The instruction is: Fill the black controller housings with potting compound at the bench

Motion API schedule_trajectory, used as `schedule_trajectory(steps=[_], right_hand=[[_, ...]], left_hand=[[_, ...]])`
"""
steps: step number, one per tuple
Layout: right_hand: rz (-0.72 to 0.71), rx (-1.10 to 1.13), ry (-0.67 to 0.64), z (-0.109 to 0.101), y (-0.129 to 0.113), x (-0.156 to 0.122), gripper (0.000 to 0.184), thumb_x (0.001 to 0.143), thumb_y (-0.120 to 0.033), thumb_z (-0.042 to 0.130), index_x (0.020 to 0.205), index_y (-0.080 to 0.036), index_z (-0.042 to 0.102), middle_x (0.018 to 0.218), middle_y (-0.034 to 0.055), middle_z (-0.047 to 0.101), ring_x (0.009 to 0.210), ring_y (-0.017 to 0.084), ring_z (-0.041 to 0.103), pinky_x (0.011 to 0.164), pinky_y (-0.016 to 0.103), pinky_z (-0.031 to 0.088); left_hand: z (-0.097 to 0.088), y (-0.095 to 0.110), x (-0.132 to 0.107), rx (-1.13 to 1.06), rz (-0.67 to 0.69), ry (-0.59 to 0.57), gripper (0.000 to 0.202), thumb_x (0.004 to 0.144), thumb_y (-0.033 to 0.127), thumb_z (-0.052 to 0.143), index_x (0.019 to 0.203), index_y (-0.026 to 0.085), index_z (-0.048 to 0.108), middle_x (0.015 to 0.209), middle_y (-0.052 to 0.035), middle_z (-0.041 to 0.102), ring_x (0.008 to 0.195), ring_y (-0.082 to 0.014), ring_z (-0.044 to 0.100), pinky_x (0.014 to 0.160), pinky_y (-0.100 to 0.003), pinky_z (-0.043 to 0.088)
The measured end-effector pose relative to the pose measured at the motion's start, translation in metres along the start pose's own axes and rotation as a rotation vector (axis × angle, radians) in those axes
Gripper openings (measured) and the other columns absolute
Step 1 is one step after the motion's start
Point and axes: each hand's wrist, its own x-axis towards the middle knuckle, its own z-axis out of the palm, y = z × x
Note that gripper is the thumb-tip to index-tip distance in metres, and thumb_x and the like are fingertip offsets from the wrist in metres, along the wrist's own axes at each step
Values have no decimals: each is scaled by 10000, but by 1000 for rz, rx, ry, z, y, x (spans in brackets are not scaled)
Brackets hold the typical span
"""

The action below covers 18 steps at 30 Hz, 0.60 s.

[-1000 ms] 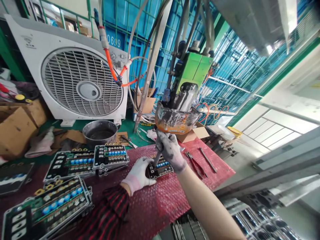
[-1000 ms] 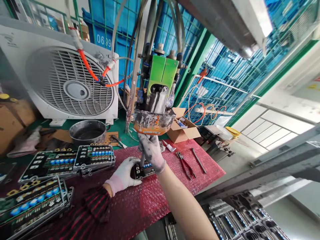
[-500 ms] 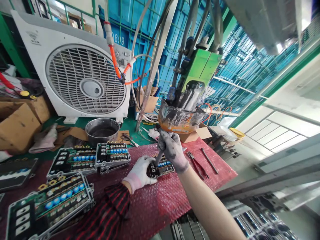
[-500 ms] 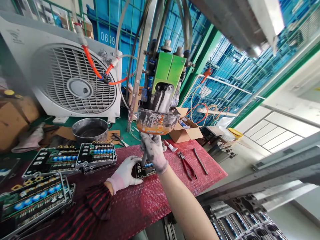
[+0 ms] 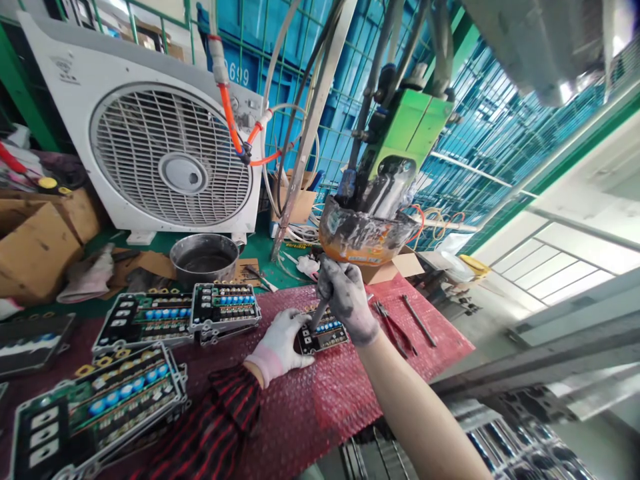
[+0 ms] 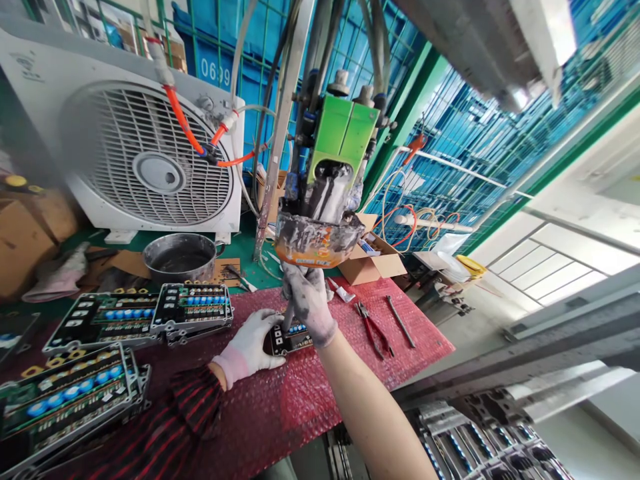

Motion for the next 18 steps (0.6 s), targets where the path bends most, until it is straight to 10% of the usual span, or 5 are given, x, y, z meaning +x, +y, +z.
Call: schedule_trajectory(steps=[18], right_hand=[[46,21,-19,-3,1,1,562,684,-625,759,567,-241,366,405,-105,380,361,57,329,399,249,293]], left_hand=[[3,-5,1,6,29,12,779,532,265,888,1254,230,597,1328,-117,525,1276,-343,475,1145,-460,368]])
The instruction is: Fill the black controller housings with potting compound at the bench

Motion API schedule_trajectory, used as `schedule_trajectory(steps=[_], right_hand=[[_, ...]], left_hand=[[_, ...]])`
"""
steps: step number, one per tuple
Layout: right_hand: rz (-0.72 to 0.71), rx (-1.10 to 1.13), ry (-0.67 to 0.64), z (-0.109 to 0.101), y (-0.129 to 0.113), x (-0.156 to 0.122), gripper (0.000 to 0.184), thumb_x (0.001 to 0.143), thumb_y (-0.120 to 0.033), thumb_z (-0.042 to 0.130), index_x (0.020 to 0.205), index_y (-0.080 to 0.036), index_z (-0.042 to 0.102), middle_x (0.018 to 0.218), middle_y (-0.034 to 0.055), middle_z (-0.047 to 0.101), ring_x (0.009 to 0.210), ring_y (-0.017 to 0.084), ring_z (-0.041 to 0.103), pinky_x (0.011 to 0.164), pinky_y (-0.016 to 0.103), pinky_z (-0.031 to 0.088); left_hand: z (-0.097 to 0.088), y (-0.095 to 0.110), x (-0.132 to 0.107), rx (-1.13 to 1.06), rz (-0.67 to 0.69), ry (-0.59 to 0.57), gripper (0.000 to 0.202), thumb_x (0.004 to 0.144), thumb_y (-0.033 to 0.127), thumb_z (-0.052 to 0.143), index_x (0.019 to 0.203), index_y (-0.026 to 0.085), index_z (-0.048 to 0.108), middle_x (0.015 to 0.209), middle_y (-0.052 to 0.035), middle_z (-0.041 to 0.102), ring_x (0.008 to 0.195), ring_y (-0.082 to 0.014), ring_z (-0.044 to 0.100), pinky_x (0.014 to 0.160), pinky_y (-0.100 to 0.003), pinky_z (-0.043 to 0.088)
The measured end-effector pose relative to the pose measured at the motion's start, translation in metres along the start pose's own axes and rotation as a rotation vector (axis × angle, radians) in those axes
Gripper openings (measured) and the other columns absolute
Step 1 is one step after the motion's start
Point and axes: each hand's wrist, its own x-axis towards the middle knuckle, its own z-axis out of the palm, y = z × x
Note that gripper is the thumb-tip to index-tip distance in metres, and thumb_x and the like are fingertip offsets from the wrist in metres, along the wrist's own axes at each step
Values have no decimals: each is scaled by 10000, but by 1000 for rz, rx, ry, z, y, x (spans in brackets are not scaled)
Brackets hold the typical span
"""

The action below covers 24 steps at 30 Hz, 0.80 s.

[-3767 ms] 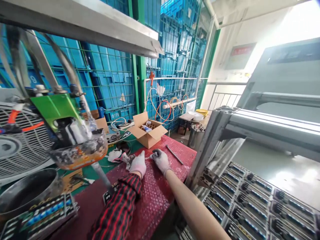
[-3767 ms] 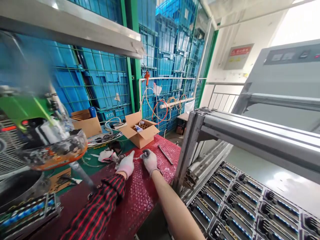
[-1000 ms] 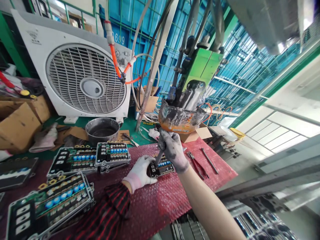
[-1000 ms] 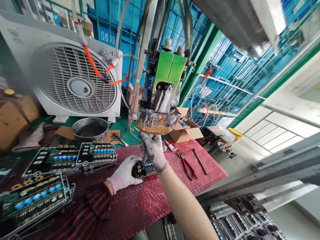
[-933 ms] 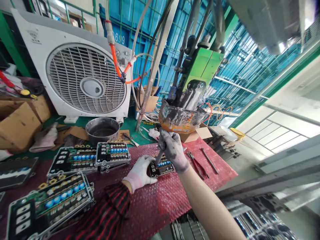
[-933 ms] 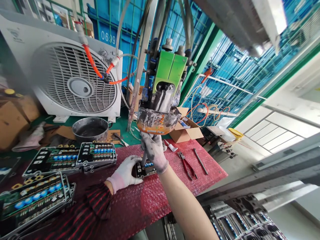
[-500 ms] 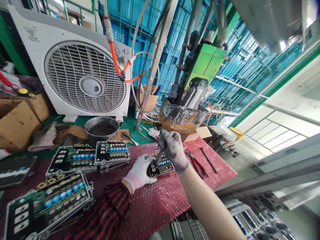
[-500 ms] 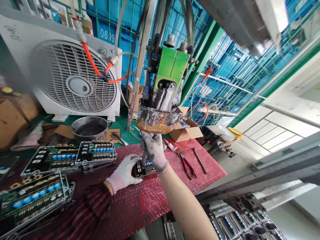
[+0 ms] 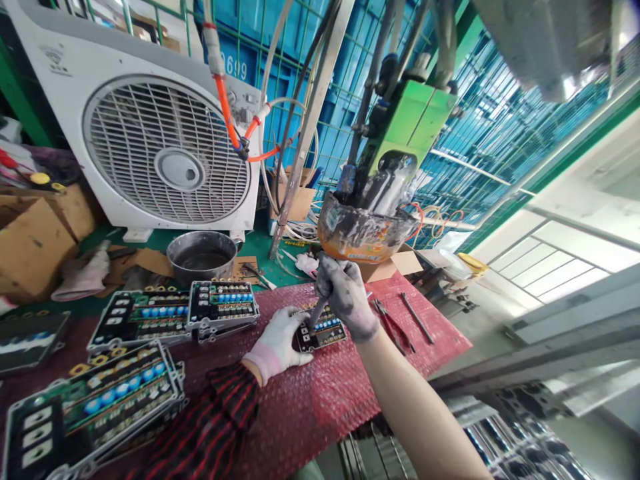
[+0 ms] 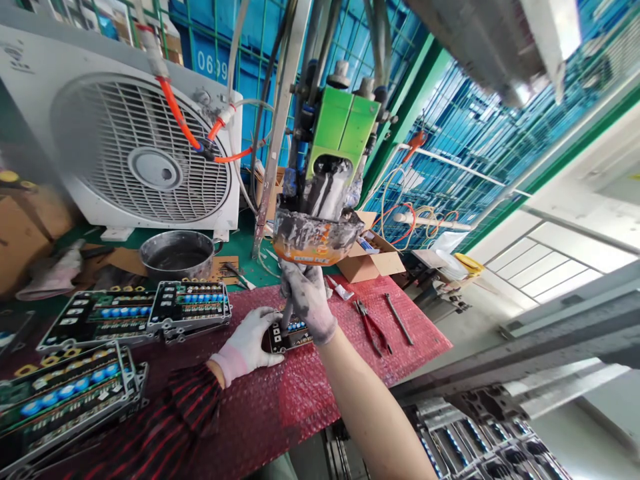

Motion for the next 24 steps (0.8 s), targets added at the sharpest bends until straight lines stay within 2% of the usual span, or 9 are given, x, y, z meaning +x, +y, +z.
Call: schedule_trajectory(steps=[8,15,20,24], right_hand=[[-16,21,-7,-1,1,1,546,688,-596,768,529,-228,399,396,-96,396,349,54,344,383,240,294],[-17,14,-14,0,1,2,554,696,-585,766,517,-222,388,391,-101,379,357,42,318,380,226,291],[2,3,31,2,0,3,577,634,-638,783,550,-233,381,379,-111,373,343,41,299,358,221,296],[-14,14,30,3,0,8,600,594,-684,783,572,-236,384,384,-115,376,341,41,307,356,220,296]], left_hand=[[0,2,1,-2,-1,-3,761,534,268,887,1238,230,598,1317,-106,518,1268,-335,480,1145,-469,373],[-4,8,3,49,-42,-64,786,542,276,885,1261,166,588,1335,-134,505,1278,-331,462,1154,-459,366],[-10,15,4,96,-29,-72,709,585,294,818,1252,199,598,1235,-107,568,1187,-309,516,1095,-432,413],[-16,25,8,245,-109,-124,934,571,361,803,1414,133,470,1231,-153,586,1170,-366,521,1079,-484,401]])
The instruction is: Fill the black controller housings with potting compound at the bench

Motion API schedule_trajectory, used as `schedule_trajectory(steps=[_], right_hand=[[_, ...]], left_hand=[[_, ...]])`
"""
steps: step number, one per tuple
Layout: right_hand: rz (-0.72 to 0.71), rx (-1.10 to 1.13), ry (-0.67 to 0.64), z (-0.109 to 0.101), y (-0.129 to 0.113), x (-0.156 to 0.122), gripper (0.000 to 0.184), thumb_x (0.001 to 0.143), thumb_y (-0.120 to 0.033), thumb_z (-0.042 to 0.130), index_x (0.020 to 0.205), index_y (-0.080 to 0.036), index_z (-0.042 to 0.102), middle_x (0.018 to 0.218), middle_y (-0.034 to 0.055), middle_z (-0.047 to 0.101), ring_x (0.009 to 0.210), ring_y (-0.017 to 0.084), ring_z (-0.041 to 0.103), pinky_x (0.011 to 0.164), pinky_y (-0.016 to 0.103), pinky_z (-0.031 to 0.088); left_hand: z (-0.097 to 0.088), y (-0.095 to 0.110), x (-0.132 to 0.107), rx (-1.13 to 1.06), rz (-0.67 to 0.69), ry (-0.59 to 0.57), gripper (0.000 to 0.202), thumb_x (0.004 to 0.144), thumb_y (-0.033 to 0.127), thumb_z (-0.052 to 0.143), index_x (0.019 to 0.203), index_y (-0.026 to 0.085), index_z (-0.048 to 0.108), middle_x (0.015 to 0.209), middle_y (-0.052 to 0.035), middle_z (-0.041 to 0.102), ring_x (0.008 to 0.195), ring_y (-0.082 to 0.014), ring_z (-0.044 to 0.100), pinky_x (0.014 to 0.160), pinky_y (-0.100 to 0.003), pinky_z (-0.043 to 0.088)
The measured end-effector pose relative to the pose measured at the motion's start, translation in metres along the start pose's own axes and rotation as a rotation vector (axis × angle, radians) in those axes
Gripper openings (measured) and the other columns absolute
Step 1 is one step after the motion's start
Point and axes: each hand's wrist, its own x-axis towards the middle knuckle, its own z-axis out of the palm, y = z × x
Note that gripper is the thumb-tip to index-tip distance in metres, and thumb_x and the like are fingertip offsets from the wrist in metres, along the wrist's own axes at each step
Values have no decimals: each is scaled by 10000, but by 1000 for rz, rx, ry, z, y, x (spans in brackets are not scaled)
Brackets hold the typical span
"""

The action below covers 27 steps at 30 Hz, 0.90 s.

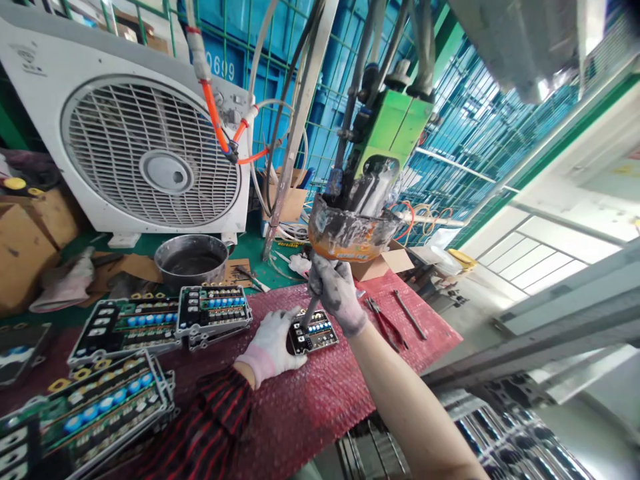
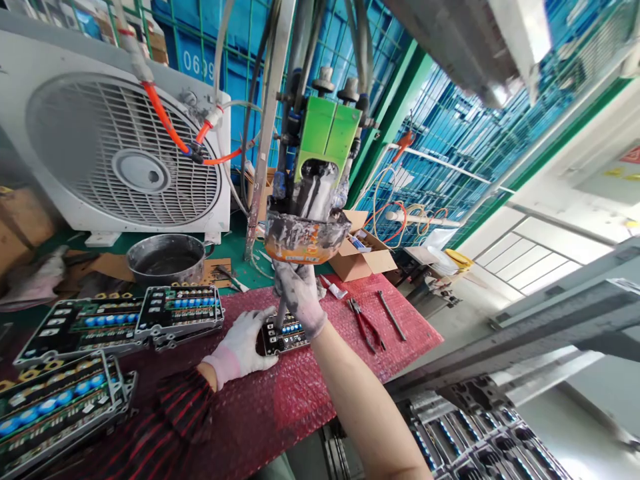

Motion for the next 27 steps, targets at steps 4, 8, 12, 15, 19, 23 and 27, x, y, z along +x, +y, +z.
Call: schedule_trajectory(steps=[4,8,12,15,19,23,27], right_hand=[[-3,-1,44,4,6,6,600,594,-690,775,592,-239,379,398,-116,374,352,38,303,364,223,287],[20,-24,80,6,15,9,613,559,-715,763,579,-238,377,398,-108,381,365,37,307,370,226,277],[16,-8,101,0,18,8,551,582,-646,772,651,-240,406,432,-122,382,382,41,309,382,224,291],[19,-2,110,-5,18,8,513,585,-591,777,719,-243,425,461,-126,401,395,48,325,390,222,300],[30,-11,142,-5,16,10,513,568,-570,780,695,-247,403,445,-128,394,388,45,318,381,216,281],[10,-31,137,-4,14,11,520,579,-581,778,660,-247,388,428,-122,377,394,41,302,384,214,269],[-31,-37,162,-8,13,12,534,554,-564,807,679,-252,391,471,-112,407,430,52,348,401,209,300]], left_hand=[[-3,2,2,61,-63,-11,1066,522,428,833,1437,71,418,1324,-193,555,1219,-391,504,1115,-483,369],[-1,1,2,27,-76,9,992,528,402,835,1388,84,456,1332,-181,569,1222,-369,522,1120,-453,378],[-4,2,1,17,-64,8,879,534,391,832,1307,98,533,1259,-171,608,1171,-359,556,1088,-447,410],[-7,3,0,22,-45,-10,786,549,396,826,1252,133,593,1204,-151,619,1133,-352,566,1051,-451,434],[-6,1,1,10,-29,9,717,547,391,830,1197,163,627,1164,-132,626,1109,-333,571,1026,-435,447],[-2,-1,2,-4,-20,36,702,538,387,830,1167,156,621,1165,-140,631,1108,-342,578,1034,-446,446],[-1,0,1,-28,-45,53,868,519,372,839,1291,128,527,1252,-169,612,1171,-360,567,1081,-461,421]])
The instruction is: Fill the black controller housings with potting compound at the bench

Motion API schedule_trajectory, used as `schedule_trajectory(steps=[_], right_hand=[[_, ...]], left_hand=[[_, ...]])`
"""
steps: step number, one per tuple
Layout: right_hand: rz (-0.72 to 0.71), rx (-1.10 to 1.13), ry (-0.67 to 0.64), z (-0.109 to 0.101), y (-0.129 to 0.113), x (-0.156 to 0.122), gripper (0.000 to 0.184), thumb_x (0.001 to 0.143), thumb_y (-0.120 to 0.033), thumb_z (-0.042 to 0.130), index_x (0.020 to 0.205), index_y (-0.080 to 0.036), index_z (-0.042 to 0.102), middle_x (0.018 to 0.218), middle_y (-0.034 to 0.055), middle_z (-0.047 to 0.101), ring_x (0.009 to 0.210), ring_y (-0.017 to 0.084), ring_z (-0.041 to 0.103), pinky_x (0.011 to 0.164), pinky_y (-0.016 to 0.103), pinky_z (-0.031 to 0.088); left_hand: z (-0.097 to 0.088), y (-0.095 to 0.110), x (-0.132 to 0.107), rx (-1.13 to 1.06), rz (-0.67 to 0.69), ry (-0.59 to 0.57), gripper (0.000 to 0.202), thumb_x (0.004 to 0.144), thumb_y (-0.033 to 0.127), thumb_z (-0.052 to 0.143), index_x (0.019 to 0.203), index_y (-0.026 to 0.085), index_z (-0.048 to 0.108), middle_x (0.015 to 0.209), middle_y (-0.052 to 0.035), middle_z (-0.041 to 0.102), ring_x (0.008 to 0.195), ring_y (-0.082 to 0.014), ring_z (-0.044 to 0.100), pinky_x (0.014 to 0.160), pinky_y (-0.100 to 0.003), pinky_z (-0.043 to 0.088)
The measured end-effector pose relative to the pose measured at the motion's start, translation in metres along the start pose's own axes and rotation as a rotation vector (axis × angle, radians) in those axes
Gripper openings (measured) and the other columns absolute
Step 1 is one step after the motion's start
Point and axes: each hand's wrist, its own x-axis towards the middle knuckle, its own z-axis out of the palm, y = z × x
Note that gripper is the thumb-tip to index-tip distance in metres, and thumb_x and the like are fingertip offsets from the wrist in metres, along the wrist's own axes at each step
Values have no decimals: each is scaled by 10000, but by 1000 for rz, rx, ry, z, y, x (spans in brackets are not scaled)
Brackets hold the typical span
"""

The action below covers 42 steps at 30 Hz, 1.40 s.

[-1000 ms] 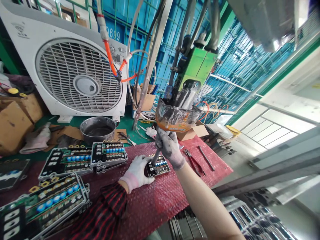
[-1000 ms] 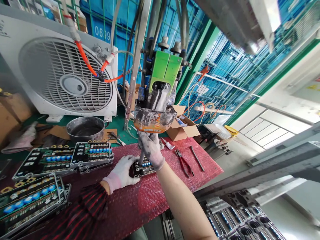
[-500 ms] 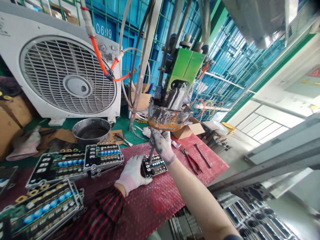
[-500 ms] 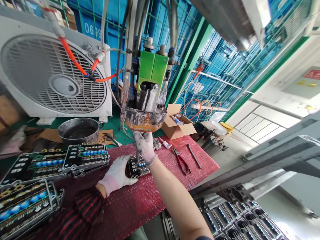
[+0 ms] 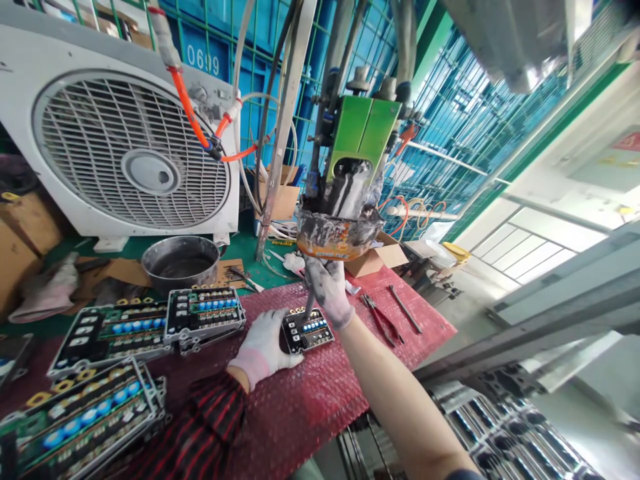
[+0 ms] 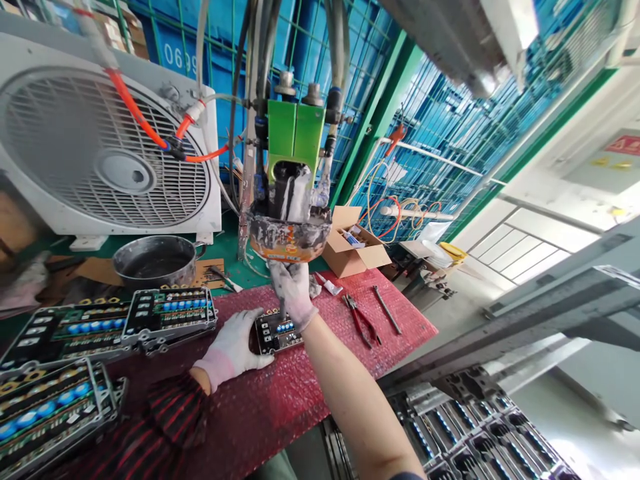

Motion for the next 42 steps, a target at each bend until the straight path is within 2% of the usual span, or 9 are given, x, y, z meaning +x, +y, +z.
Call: schedule_trajectory(steps=[2,7,11,15,21,28,37,42], right_hand=[[-1,-6,0,-1,1,2,538,552,-561,807,664,-253,379,467,-110,399,435,54,351,403,209,306],[9,4,-2,1,1,5,490,566,-533,779,627,-246,387,449,-113,382,418,45,315,392,212,289],[8,-17,9,0,1,4,467,565,-508,763,637,-249,382,454,-114,387,419,47,317,396,215,285],[8,-51,38,-5,3,5,466,556,-503,764,657,-245,388,487,-104,401,442,50,334,408,212,281],[21,-8,26,-6,3,9,434,562,-456,740,672,-254,372,512,-92,396,488,74,406,417,206,317],[0,-27,61,-10,6,12,380,568,-416,716,722,-257,407,526,-92,419,503,83,442,401,190,319],[-11,-79,45,-14,6,12,350,624,-429,713,676,-235,427,461,-115,385,402,46,336,374,199,283],[-47,-119,31,-15,5,14,380,648,-450,718,609,-228,412,465,-100,378,426,39,309,373,193,244]], left_hand=[[0,1,-1,-21,-20,21,899,510,368,844,1310,134,505,1262,-165,613,1179,-358,573,1084,-459,423],[-2,4,-2,-20,-48,16,826,508,362,842,1239,115,547,1196,-166,638,1126,-359,599,1038,-454,455],[-4,4,0,7,-11,-10,713,527,352,832,1155,118,590,1152,-155,642,1100,-350,594,1026,-447,450],[-4,2,0,13,20,-14,685,550,345,826,1157,130,593,1151,-146,636,1094,-342,581,1012,-448,446],[-3,2,-1,2,0,-22,717,546,343,833,1181,128,580,1168,-140,630,1109,-338,568,1024,-437,435],[-2,0,-1,-6,6,8,684,534,335,837,1149,184,578,1145,-111,633,1102,-323,580,1014,-431,444],[0,0,0,4,-13,0,798,531,355,830,1235,123,536,1200,-164,623,1153,-358,569,1053,-451,428],[1,-1,1,5,-26,1,835,522,354,832,1263,119,527,1226,-164,618,1164,-357,567,1064,-450,425]])
